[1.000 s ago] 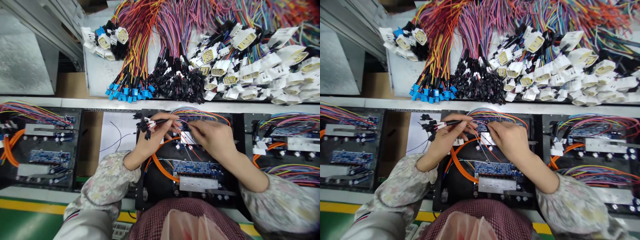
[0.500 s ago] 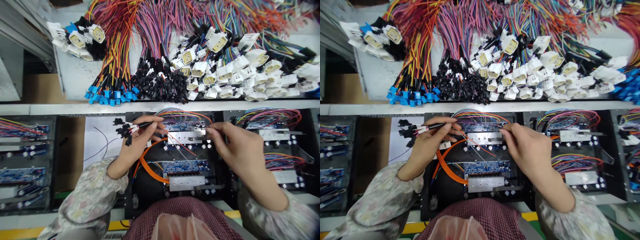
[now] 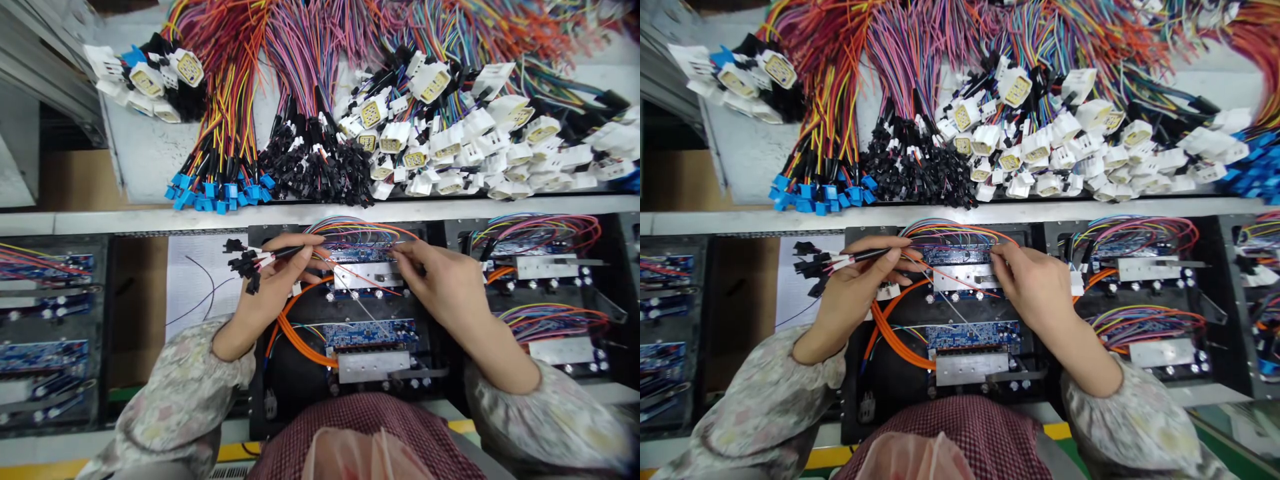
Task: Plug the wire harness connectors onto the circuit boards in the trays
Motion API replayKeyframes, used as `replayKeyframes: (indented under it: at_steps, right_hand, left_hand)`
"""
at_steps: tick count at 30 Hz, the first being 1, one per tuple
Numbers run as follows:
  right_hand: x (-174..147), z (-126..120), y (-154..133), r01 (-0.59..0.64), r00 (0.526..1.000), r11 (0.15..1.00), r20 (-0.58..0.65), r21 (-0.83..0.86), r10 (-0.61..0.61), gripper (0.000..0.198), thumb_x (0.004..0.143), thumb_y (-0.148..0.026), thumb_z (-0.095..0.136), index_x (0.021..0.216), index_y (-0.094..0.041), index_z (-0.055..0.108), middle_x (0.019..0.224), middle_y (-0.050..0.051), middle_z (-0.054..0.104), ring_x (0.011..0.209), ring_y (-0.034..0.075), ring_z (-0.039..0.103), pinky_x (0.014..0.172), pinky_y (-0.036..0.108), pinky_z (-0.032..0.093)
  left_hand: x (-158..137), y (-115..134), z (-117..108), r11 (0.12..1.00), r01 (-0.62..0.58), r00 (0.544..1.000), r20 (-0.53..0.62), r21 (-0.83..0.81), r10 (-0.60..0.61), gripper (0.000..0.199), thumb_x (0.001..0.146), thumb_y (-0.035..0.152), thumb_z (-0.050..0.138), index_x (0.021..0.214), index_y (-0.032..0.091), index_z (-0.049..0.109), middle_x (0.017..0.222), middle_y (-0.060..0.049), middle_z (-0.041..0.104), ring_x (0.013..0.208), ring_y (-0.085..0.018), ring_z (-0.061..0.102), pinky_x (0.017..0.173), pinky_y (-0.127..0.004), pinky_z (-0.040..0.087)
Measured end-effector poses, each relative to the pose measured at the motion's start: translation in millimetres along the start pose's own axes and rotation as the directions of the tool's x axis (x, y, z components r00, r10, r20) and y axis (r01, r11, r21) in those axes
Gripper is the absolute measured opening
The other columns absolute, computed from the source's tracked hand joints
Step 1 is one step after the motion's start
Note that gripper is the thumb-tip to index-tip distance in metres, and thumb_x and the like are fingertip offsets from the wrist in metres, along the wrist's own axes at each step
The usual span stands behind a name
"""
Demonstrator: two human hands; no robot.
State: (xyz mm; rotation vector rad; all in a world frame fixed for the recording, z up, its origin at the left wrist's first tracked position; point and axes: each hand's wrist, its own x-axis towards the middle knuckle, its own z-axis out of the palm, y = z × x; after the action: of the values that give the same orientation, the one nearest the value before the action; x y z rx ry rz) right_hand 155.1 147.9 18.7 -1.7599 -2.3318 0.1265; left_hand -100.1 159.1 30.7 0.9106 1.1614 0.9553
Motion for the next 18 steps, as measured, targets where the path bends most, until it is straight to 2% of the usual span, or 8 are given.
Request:
replayKeyframes:
  at_steps: [9,13,15,18]
  right_hand:
    - [3,3,-1,0.030,0.998,1.000,0.056,-0.001,-0.030,0.026,0.099,-0.031,0.049,0.094,-0.017,0.071,0.076,0.006,0.073,0.062,0.017,0.066,0.055,0.029,0.039]
    - [4,2,0,0.046,0.997,0.999,0.065,-0.008,-0.045,0.025,0.098,-0.030,0.051,0.094,-0.016,0.072,0.076,0.006,0.073,0.063,0.019,0.067,0.055,0.030,0.040]
    - [3,-4,-3,0.032,0.999,0.999,0.038,-0.009,-0.031,0.024,0.098,-0.031,0.053,0.094,-0.017,0.072,0.075,0.005,0.073,0.061,0.018,0.067,0.054,0.030,0.039]
    - [1,-17,-14,0.040,0.998,0.997,-0.042,0.071,-0.037,0.023,0.095,-0.035,0.059,0.100,-0.016,0.071,0.074,0.004,0.072,0.062,0.017,0.066,0.055,0.028,0.042]
  left_hand:
    - [1,1,1,1.000,0.004,1.000,-0.017,0.024,-0.003,0.018,0.092,0.035,0.066,0.098,0.019,0.071,0.090,-0.005,0.077,0.079,-0.016,0.076,0.062,-0.021,0.063]
    - [1,-1,2,1.000,-0.004,1.000,-0.027,-0.010,0.004,0.022,0.093,0.031,0.065,0.112,0.020,0.069,0.090,-0.004,0.077,0.079,-0.015,0.076,0.061,-0.019,0.062]
    - [1,-3,1,1.000,-0.007,1.000,-0.031,-0.015,0.007,0.027,0.093,0.031,0.065,0.119,0.021,0.067,0.091,-0.004,0.077,0.080,-0.016,0.077,0.061,-0.020,0.062]
    - [3,-6,-2,1.000,-0.008,1.000,0.006,-0.011,0.008,0.023,0.093,0.034,0.064,0.110,0.020,0.070,0.093,-0.005,0.077,0.082,-0.017,0.077,0.063,-0.021,0.062]
